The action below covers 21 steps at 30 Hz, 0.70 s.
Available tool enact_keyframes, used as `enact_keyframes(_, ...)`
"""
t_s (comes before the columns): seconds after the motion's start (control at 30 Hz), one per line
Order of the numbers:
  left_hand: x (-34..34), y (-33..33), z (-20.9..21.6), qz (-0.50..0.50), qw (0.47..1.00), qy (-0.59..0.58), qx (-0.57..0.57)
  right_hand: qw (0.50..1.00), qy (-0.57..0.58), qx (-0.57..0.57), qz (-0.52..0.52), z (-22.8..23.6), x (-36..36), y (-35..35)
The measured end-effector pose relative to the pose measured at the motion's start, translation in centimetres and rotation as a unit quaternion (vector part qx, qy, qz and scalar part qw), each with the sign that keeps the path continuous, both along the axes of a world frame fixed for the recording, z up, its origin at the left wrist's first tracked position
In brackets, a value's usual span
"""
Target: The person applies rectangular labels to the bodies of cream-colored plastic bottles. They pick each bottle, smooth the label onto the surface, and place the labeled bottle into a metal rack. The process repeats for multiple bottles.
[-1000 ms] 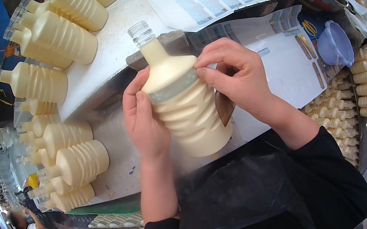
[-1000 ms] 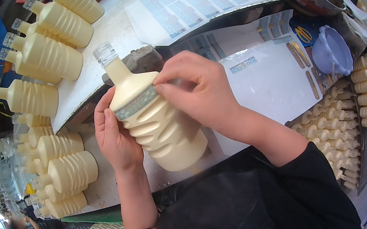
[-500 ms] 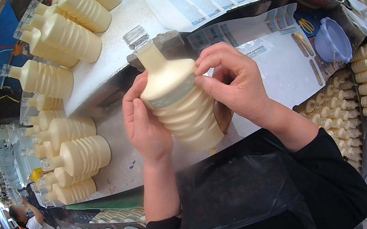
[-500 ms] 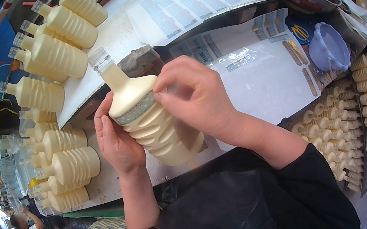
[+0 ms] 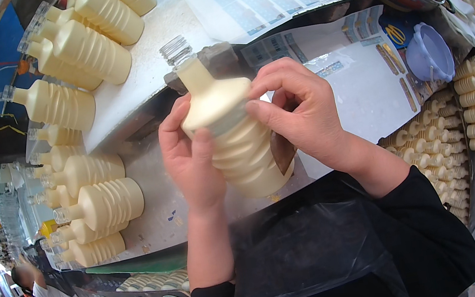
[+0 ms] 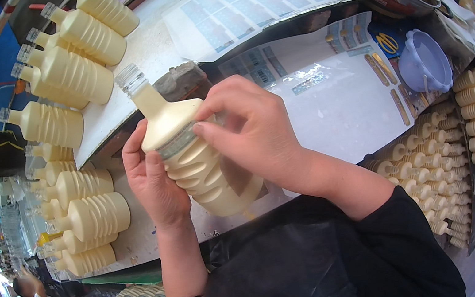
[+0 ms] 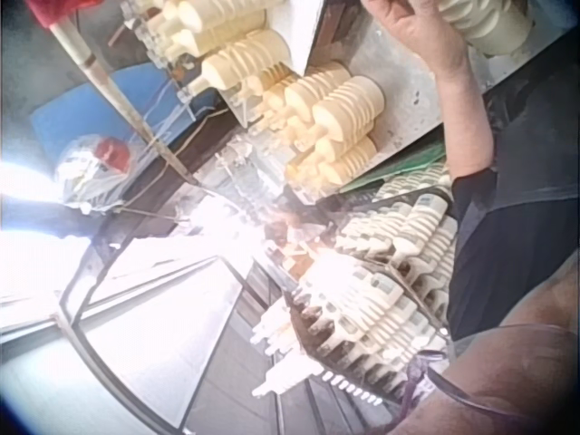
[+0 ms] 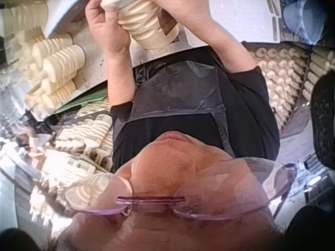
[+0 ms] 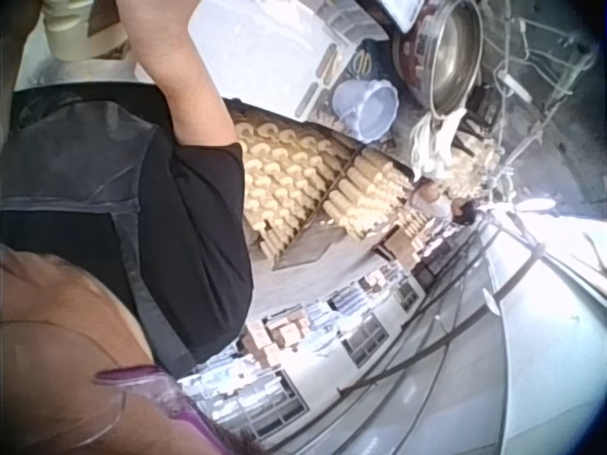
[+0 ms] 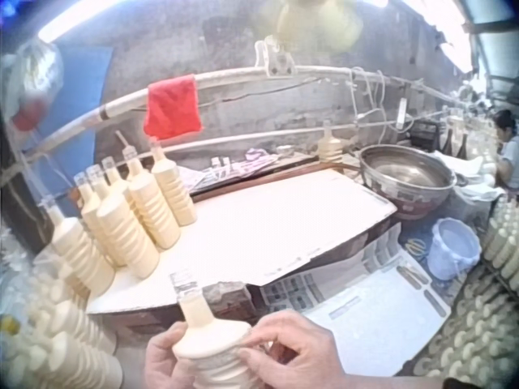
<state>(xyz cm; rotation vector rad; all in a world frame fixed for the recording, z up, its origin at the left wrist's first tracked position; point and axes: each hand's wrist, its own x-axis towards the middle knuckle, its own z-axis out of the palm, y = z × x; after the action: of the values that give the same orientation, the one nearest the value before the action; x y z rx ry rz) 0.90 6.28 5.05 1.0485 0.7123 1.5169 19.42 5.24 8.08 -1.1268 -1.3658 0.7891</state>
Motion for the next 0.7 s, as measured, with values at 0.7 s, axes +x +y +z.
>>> enact_keyframes(0.7,0.1,0.1,0.6,0.008,0.999,0.030,-0.032,0.993,0.069,-0.088,-0.048,-0.5,0.6,1.3)
